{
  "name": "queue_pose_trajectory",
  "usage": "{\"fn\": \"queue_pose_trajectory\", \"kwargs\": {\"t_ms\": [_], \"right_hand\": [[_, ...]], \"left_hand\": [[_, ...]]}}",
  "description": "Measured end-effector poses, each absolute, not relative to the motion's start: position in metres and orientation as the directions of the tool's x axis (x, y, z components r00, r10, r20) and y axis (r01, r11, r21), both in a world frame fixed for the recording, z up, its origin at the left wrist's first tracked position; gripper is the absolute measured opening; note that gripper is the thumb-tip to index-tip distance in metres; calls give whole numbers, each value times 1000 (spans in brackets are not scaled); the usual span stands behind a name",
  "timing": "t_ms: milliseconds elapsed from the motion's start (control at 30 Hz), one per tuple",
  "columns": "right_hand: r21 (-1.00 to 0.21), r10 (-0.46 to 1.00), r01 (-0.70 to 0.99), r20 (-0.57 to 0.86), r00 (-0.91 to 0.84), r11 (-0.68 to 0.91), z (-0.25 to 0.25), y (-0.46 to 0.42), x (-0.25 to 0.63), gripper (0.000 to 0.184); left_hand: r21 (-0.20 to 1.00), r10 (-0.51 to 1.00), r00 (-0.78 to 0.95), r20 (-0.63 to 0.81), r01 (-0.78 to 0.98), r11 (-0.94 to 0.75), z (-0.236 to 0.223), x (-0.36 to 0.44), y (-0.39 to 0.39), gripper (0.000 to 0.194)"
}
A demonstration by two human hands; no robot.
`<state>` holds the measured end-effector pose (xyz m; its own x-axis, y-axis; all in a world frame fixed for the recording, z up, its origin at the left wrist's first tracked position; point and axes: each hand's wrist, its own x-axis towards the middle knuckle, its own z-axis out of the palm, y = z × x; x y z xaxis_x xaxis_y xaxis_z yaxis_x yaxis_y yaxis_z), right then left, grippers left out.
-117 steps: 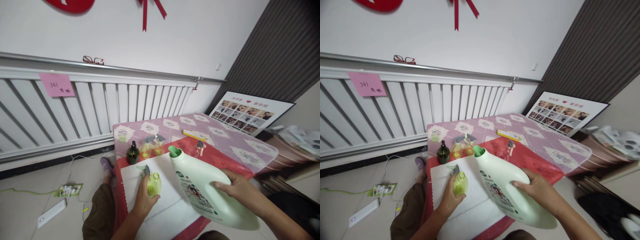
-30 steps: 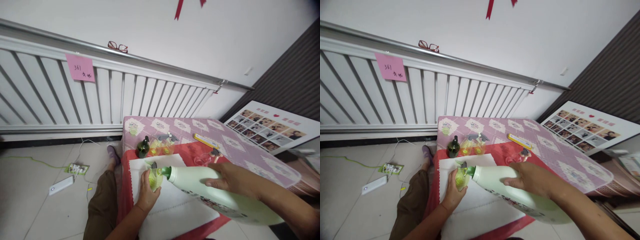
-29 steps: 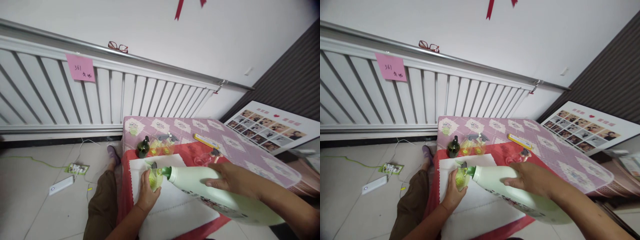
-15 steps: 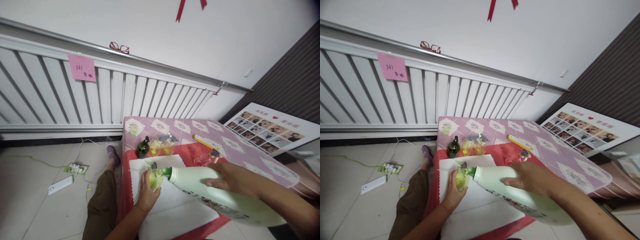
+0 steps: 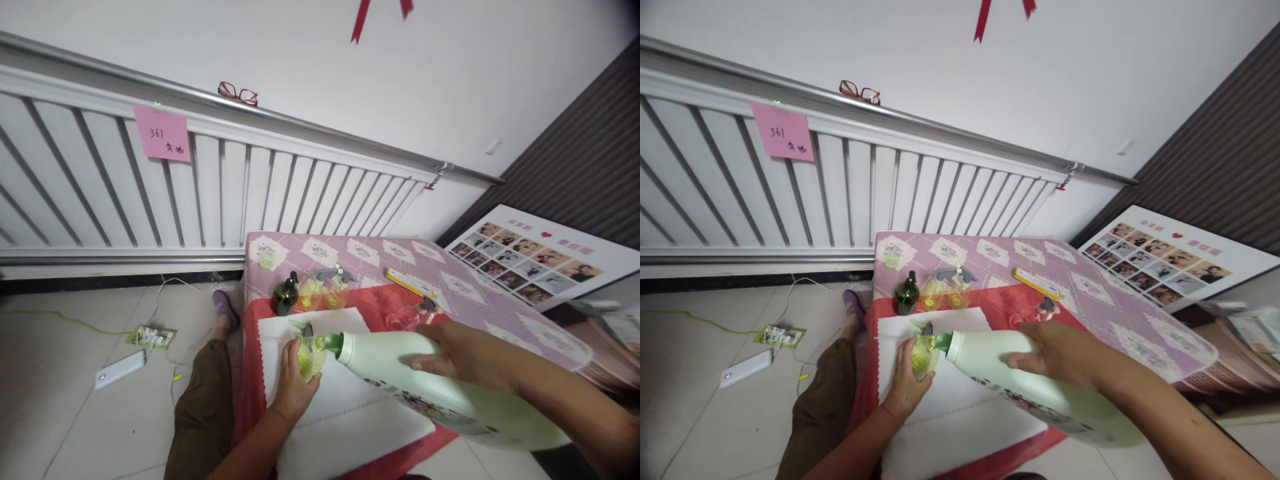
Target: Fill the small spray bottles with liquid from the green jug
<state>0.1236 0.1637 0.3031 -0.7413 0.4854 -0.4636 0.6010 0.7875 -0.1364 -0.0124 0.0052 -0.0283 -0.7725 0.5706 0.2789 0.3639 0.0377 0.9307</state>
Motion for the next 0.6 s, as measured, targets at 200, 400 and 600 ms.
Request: {"fn": "queue_pose_trajectory", "kwargs": {"t_ms": [200, 400, 600], "right_hand": [[-136, 481, 602, -476, -737, 787, 306, 162, 124, 46], [-100, 487, 604, -494, -720, 791, 307, 160, 122, 49], [-59, 497, 604, -507, -704, 795, 311, 157, 119, 49]], "left_hand": [[927, 568, -768, 295, 375, 25, -28, -13, 5, 80], [924, 567, -766, 302, 383, 25, -30, -13, 5, 79], [927, 567, -770, 293, 375, 30, -32, -12, 6, 80]]}}
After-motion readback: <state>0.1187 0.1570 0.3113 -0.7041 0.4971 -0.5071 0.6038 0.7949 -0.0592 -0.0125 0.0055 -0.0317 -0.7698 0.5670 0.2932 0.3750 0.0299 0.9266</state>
